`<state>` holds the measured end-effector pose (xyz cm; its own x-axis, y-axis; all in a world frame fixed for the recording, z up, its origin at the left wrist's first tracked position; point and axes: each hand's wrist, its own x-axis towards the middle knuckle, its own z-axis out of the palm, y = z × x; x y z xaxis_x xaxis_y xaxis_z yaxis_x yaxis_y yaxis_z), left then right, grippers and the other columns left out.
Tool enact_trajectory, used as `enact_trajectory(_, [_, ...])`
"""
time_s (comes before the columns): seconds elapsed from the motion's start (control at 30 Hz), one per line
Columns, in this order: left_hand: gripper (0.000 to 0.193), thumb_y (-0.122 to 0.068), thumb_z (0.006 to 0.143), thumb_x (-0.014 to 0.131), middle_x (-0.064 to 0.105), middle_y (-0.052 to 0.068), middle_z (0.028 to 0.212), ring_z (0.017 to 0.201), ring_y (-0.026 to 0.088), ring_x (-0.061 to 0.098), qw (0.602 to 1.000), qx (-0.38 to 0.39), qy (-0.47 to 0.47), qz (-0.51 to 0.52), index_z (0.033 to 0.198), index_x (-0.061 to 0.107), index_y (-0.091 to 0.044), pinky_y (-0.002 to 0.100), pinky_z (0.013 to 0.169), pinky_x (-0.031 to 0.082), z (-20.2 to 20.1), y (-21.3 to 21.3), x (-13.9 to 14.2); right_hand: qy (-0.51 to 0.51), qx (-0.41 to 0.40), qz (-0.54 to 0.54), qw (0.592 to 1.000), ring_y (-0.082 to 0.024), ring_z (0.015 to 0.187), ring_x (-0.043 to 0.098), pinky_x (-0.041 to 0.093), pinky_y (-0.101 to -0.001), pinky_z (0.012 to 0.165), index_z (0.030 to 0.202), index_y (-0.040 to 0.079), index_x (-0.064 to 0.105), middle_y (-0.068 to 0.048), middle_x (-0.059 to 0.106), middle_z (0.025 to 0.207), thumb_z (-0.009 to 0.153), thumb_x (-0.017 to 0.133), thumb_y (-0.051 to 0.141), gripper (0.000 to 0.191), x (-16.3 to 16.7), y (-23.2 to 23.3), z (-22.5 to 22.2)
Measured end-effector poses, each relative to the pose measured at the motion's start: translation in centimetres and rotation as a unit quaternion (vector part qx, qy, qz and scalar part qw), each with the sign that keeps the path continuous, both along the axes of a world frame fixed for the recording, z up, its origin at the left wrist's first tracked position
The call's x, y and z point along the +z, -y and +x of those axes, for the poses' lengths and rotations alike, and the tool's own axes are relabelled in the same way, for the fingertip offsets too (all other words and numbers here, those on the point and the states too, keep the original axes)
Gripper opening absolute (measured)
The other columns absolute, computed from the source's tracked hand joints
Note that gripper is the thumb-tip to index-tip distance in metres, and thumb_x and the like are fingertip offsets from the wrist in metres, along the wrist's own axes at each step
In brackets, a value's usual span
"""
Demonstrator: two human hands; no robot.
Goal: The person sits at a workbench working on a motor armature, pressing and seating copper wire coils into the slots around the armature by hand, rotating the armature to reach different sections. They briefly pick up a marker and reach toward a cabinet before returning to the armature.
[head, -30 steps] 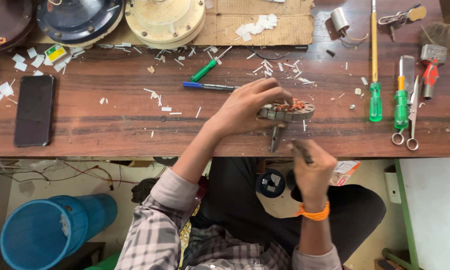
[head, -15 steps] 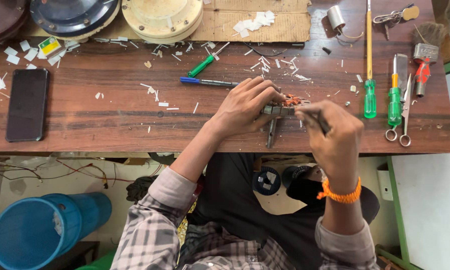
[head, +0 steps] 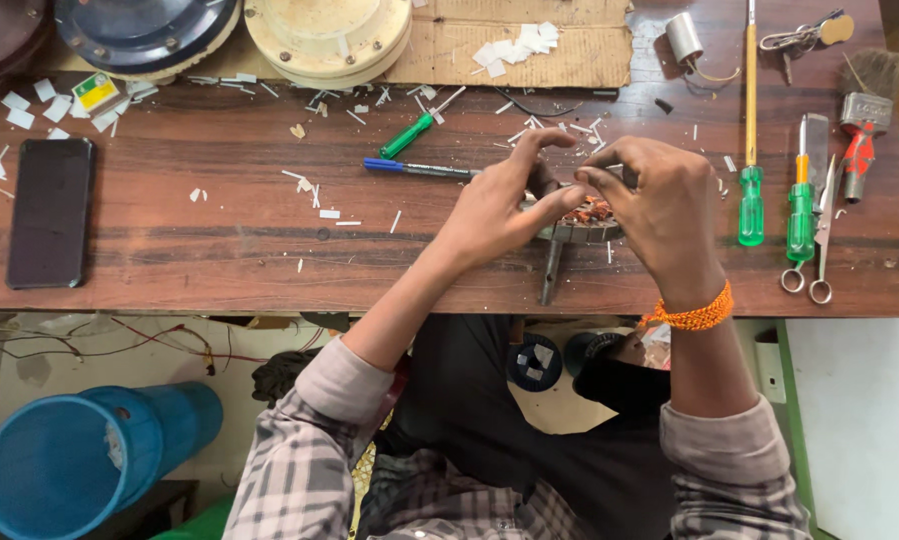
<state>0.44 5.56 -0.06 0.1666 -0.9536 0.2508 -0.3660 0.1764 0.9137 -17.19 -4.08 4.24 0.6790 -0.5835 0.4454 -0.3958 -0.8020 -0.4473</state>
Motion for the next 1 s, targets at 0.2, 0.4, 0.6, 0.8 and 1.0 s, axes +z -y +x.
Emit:
enact_trajectory(0.2, [0.041,-0.036,0.083,0.071,0.068,0.007,0.077,0.069,0.013,0.06,0.986,-0.101,-0.003,0.133,0.112,0.072,-0.008,0.033,0.063,0.051,1.4,3.6,-0.8,-0.004,-0.049,0.012,0.999,-0.021,0.067,0.065,0.047,-0.0348,0.06,0.095,0.003,0.075,-0.011,0.072,0.082,0.092,0.086,0.017,0.018,1.4,-1.4,0.2])
enact_trajectory(0.4, [0.024,-0.013,0.092,0.075,0.075,0.002,0.098,0.091,0.01,0.067,0.964,-0.265,-0.019,-0.01,0.116,0.077,-0.009,0.029,0.082,0.057,4.6,3.7,-1.5,0.004,-0.064,0.16,0.985,-0.014,0.06,0.059,0.045,-0.0319,0.056,0.098,0.003,0.075,-0.008,0.069,0.073,0.09,0.083,0.014,0.016,3.0,-5.8,-0.9])
enact_trajectory(0.6, [0.028,-0.017,0.083,0.083,0.077,0.0,0.097,0.087,0.012,0.069,0.971,-0.236,0.042,-0.003,0.111,0.081,-0.013,0.031,0.081,0.057,5.3,3.9,-0.9,0.045,-0.002,0.132,0.99,-0.017,0.068,0.066,0.05,-0.0313,0.063,0.097,0.002,0.071,-0.01,0.071,0.084,0.09,0.078,0.008,0.011,1.1,-9.2,-0.6])
enact_trajectory(0.8, [0.021,-0.015,0.089,0.08,0.076,0.001,0.095,0.086,0.012,0.065,0.969,-0.245,0.03,0.012,0.109,0.081,-0.011,0.032,0.077,0.055,5.4,3.8,-0.9,0.066,-0.029,0.14,0.988,-0.022,0.069,0.068,0.051,-0.033,0.063,0.099,0.002,0.071,-0.012,0.07,0.086,0.091,0.074,0.003,0.009,-2.4,-10.2,-1.3])
enact_trajectory(1.0, [0.045,-0.045,0.088,0.079,0.075,0.001,0.102,0.096,0.011,0.066,0.962,-0.271,0.015,0.026,0.115,0.079,-0.009,0.03,0.082,0.052,6.2,2.9,-0.4,0.12,-0.063,0.118,0.984,-0.026,0.071,0.07,0.052,-0.035,0.062,0.098,0.003,0.071,-0.012,0.071,0.086,0.089,0.072,-0.001,0.009,-5.9,-11.1,-1.5])
